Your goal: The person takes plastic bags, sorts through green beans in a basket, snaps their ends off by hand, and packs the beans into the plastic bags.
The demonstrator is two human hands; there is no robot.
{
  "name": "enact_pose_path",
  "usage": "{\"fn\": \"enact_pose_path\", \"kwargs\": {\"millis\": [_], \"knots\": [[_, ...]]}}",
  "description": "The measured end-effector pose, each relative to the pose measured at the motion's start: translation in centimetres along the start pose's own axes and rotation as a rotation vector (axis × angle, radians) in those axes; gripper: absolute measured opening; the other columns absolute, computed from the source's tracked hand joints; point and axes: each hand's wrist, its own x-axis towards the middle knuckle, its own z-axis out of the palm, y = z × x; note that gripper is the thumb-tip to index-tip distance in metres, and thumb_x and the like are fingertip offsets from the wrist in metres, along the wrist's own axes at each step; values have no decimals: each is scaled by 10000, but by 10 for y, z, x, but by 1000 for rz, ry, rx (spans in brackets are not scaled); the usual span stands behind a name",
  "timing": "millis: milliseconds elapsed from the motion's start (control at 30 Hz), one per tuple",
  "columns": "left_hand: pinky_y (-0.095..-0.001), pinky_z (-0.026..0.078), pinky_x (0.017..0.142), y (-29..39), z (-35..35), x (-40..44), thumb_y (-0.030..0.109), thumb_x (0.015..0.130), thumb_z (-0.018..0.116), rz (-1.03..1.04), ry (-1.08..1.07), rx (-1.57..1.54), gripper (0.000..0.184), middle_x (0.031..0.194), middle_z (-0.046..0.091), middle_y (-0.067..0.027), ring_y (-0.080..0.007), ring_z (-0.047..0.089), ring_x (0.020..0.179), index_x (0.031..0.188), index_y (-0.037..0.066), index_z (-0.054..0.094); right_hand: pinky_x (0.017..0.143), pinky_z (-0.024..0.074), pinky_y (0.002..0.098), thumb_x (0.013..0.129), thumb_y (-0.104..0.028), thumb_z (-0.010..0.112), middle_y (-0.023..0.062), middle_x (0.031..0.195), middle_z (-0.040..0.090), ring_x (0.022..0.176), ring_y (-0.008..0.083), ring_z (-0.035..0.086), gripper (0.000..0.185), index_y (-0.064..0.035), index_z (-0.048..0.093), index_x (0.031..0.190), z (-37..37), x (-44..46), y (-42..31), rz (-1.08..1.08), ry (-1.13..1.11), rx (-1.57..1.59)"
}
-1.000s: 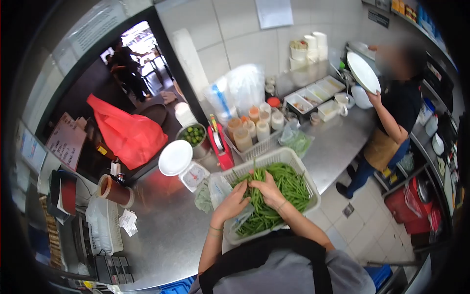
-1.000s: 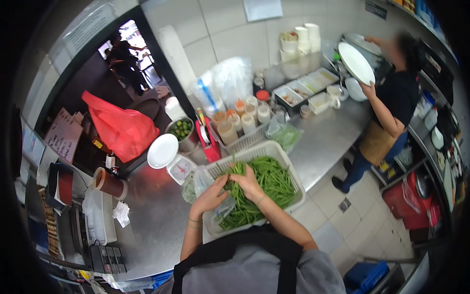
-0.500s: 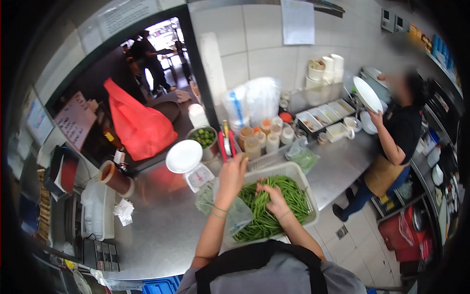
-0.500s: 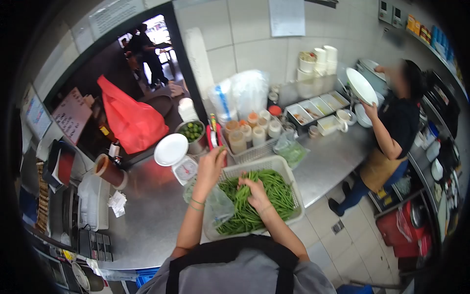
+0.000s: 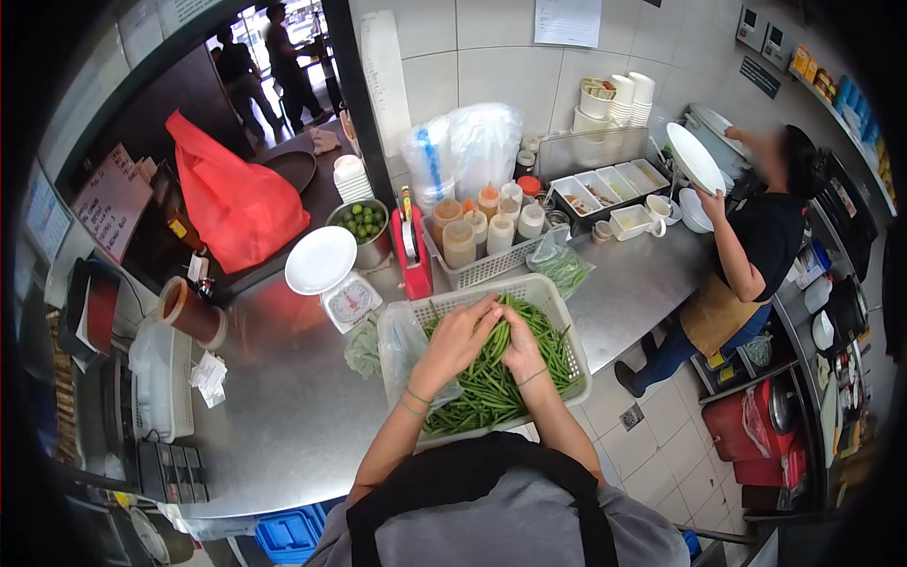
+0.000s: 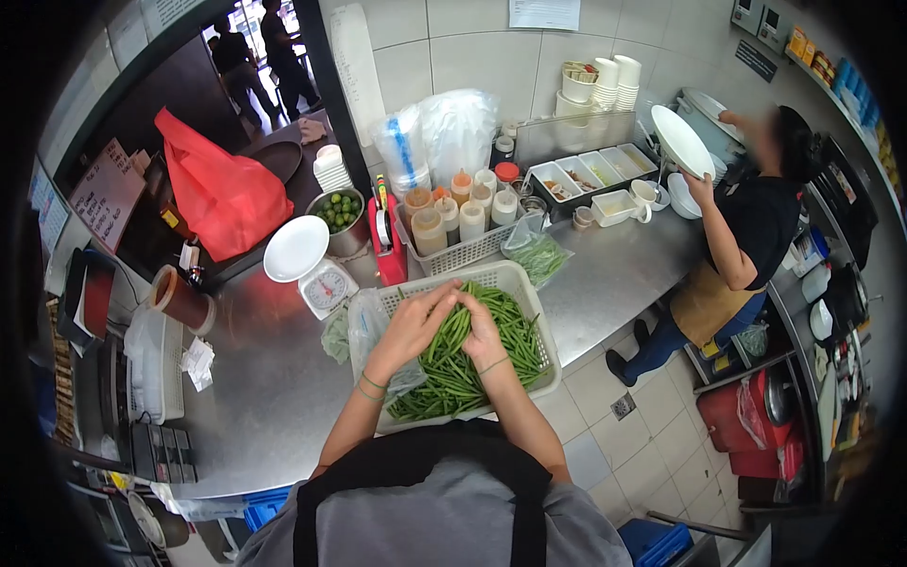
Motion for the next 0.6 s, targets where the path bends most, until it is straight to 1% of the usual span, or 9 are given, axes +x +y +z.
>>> {"fn": "enact_pose_path", "kwargs": {"millis": [67,100,200,233,333,367,467,500,600], "knots": [[-373,443,851,13,-15,-3,258,953,464,11,-54,-15,375,1045,628,-198,-333,589,1010,1227,13,538,782,521,328,823,-86,634,64,982,620,889,193,617,292,-65,580,1109,10,0,-11,-15,-37,18],[-333,428,902,11,-15,-5,252,962,463,50,0,-176,377,1071,631,-149,-241,566,1063,1249,18,530,762,521,336,817,-57,629,65,958,610,844,180,611,308,-90,559,1115,16,0,-17,-17,-11,18],[-290,426,909,0,2,-4,222,964,477,-30,282,-660,363,1068,624,-134,-173,557,1052,1259,15,524,749,517,343,812,-23,616,62,912,599,802,165,600,316,-91,533,1109,21,6,-29,-63,-158,169],[-263,437,878,-11,11,-2,193,958,499,-36,364,-586,366,1015,630,-115,-128,562,1017,1276,11,507,778,497,342,824,-22,587,61,876,590,778,149,580,298,-76,528,1111,30,3,-33,-85,-128,172],[-256,458,828,-31,12,-10,191,951,514,-215,-36,-469,325,940,644,-79,-114,594,920,1205,-8,551,773,500,339,825,-25,591,58,874,594,775,150,583,283,-77,536,1098,38,5,-37,-162,-137,144],[-244,477,739,-36,17,-12,237,964,484,-196,-154,-432,318,786,634,-34,-103,606,764,1105,-30,584,770,501,333,825,-23,595,45,860,596,763,145,582,264,-78,545,1079,40,6,-37,-190,-110,140],[-243,472,662,-10,15,-17,282,981,425,-366,-239,-425,363,660,591,-28,-103,580,643,1030,-32,600,767,502,323,823,-24,600,32,846,599,754,133,581,249,-76,552,1061,40,8,-37,-201,-110,154],[-248,438,568,-5,16,-17,304,989,386,-357,-189,-389,383,580,522,-19,-101,516,549,960,-13,599,766,501,315,821,-30,606,27,837,598,751,124,578,209,-66,562,1022,40,6,-38,-200,-110,134],[-252,394,510,-7,17,-19,303,988,382,-221,-136,-287,371,558,482,-17,-100,467,510,858,10,567,765,500,310,818,-38,611,25,824,594,745,119,575,168,-55,571,980,27,12,-40,-200,-112,179]]}}
